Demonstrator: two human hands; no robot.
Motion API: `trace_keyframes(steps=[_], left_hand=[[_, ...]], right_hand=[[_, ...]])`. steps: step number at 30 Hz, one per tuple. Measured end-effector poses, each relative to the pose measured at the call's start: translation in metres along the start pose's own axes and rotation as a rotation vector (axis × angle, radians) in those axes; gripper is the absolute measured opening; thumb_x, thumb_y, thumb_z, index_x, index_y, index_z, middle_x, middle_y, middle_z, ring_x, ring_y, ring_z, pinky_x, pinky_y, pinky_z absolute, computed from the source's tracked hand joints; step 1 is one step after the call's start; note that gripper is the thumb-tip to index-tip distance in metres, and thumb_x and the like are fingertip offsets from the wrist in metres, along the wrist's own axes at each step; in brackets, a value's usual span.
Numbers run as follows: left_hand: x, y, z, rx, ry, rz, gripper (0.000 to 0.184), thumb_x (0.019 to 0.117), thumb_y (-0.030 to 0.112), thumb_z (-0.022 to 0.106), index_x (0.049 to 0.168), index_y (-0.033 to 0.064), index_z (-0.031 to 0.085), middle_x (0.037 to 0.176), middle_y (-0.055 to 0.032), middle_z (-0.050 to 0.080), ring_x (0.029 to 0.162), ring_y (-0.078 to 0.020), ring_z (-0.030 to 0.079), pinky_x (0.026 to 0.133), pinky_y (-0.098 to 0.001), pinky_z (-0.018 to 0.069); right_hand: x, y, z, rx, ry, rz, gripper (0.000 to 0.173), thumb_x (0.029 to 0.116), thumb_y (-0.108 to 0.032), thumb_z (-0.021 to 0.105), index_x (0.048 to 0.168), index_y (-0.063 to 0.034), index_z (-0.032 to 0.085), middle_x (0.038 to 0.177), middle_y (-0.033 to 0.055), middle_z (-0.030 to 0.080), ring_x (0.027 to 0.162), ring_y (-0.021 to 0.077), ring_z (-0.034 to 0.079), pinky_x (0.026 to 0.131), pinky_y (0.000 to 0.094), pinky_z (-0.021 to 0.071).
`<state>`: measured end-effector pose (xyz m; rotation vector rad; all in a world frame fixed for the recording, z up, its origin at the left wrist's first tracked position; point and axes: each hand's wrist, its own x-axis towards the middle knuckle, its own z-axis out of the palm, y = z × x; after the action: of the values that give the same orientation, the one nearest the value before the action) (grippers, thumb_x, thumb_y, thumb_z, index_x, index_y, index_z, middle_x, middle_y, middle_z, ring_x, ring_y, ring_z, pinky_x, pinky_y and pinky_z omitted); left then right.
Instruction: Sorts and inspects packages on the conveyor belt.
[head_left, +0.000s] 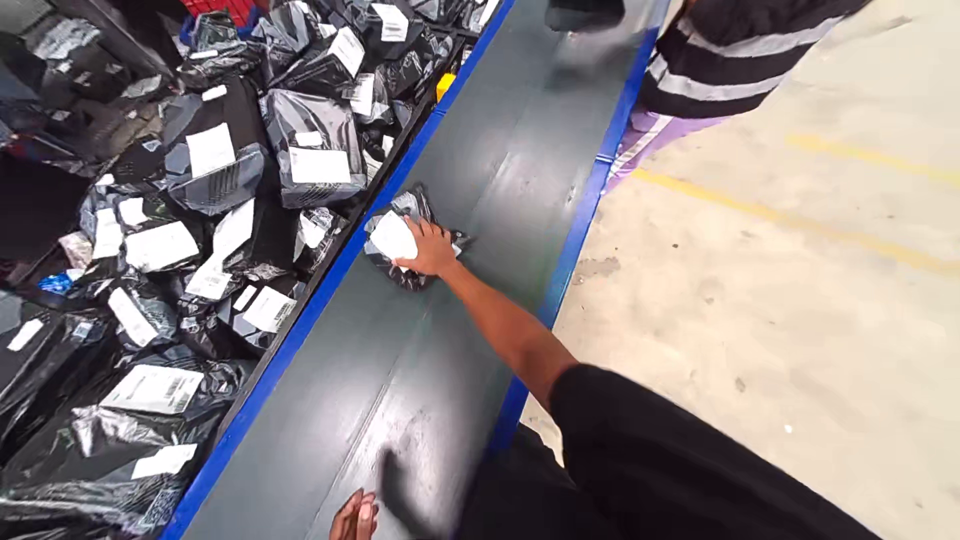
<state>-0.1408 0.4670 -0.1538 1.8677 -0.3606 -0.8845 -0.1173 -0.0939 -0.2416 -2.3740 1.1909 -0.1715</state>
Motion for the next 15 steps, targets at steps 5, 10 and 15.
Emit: trace_keyframes(steps=[5,10,15], left_hand=[[0.061,0.019,0.057,-0.371,-0.001,-0.130,0.063,0.1058,0.036,0.051,0.153,-0.0025,0.034,0.144,-0.0220,0.057,0.123,-0.0353,0.064,0.099,-0.0528,0.0571],[0.098,0.016,0.054,-0.548,0.359,-0.232,0.069,0.0862,0.031,0.084,0.139,-0.0013,0.052,0.117,-0.0192,0.071,0.103,-0.0289,0.072,0.091,-0.0483,0.0617],[0.098,0.097,-0.098,-0.227,0.487,0.078,0.049,0.0861,0.021,0.083,0.124,-0.0031,0.063,0.104,-0.0125,0.075,0.095,-0.0214,0.074,0.088,-0.0436,0.0627]], right_hand=[[-0.124,-0.063,0.022,0.289,-0.071,-0.050,0.097,0.0780,-0.065,0.074,0.159,-0.0274,0.038,0.150,0.0157,0.052,0.124,0.0368,0.061,0.097,0.0619,0.0525],[-0.301,-0.107,0.042,0.687,-0.441,-0.283,0.110,0.0753,-0.054,0.086,0.161,-0.0119,0.032,0.156,0.0104,0.048,0.138,0.0190,0.052,0.114,0.0451,0.0481],[-0.326,-0.079,0.009,0.990,-0.425,-0.225,0.073,0.0897,-0.036,0.079,0.151,-0.0099,0.048,0.146,0.0083,0.058,0.121,0.0240,0.066,0.096,0.0439,0.0618]])
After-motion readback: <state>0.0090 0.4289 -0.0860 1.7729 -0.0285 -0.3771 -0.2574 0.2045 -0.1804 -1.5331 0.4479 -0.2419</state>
